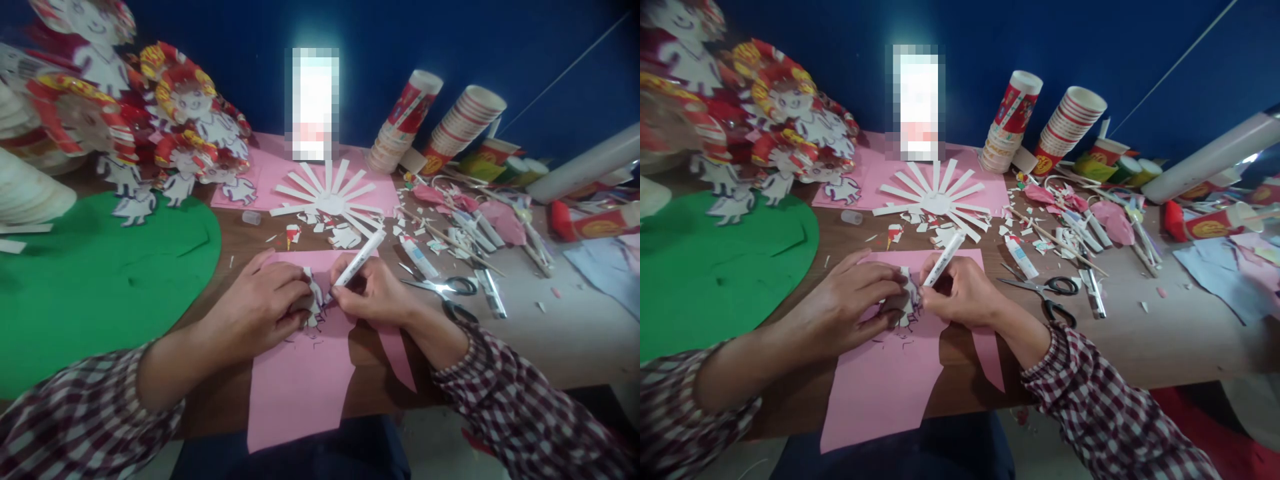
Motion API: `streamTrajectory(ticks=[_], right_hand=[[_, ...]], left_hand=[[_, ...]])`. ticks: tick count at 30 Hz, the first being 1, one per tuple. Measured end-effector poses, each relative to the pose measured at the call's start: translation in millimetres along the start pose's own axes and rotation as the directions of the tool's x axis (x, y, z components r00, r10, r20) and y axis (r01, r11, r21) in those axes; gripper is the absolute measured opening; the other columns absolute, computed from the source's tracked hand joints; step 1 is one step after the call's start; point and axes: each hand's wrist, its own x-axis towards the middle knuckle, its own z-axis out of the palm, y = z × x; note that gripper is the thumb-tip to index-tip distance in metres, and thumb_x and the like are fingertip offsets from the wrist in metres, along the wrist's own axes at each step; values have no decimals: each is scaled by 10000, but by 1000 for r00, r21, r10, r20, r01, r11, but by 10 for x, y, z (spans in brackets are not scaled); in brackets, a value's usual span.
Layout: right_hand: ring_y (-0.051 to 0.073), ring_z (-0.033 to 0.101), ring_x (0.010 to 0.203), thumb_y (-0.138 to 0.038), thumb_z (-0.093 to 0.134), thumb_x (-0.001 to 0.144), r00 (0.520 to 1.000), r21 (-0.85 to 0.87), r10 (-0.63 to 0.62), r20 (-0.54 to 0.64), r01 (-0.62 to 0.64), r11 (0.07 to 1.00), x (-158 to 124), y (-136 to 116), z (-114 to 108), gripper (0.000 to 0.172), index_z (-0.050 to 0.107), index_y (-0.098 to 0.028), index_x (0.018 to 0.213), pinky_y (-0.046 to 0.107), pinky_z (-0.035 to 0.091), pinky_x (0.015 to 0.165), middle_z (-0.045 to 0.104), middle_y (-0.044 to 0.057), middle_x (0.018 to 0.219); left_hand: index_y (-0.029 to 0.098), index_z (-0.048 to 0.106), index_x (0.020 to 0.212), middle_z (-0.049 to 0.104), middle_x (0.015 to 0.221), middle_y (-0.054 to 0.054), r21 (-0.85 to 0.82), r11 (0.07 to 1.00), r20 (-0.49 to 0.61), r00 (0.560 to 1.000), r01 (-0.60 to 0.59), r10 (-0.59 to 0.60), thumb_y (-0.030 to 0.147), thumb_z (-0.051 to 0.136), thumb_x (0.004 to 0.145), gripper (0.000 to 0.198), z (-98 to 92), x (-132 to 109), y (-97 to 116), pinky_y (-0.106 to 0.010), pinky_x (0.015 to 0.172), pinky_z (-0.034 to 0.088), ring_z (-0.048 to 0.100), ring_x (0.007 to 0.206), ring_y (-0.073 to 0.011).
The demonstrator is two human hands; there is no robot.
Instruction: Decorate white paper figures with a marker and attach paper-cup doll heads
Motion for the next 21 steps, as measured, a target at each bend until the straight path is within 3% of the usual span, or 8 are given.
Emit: streamTrajectory(ticks=[5,8,12,16,21], right_hand=[[86,506,585,-105,607,750,985,0,-124,-121,125,992,-14,-5,-9,100,606,-185,811,200,422,511,573,-29,685],[91,537,621,-135,624,784,972,91,-144,-188,163,982,-2,20,-28,110,636,-188,879,212,461,542,605,-14,749],[91,548,624,-227,654,821,955,231,-83,-284,152,961,7,36,-77,74,639,-190,883,218,499,559,591,-18,741],[94,544,617,-255,638,853,936,220,-22,-352,105,970,-83,-51,-96,121,628,-205,963,199,470,536,583,-23,705],[114,579,668,-252,610,872,910,194,76,-407,5,981,-415,-211,47,115,619,-213,979,221,488,597,613,-4,747]], left_hand=[[201,619,946,656,1047,-48,19,1000,22,1000,6,-7,251,579,857,111,-2,-1,-4,-467,1031,303,596,1006,-219],[205,611,913,652,1020,-32,17,1000,16,1000,-8,8,252,562,866,82,-6,-1,1,-460,1031,294,594,987,-203],[199,619,895,653,996,-24,5,1000,5,1000,-14,14,243,555,867,83,-21,-2,10,-441,1021,305,593,965,-191],[202,634,923,656,1005,-25,-18,1000,-17,1000,-15,15,235,581,854,94,-26,-1,-4,-429,1004,330,586,967,-192],[205,630,977,652,1032,-39,-83,996,-76,997,-14,8,214,601,831,149,-22,2,-41,-422,1006,370,561,1053,-214]])
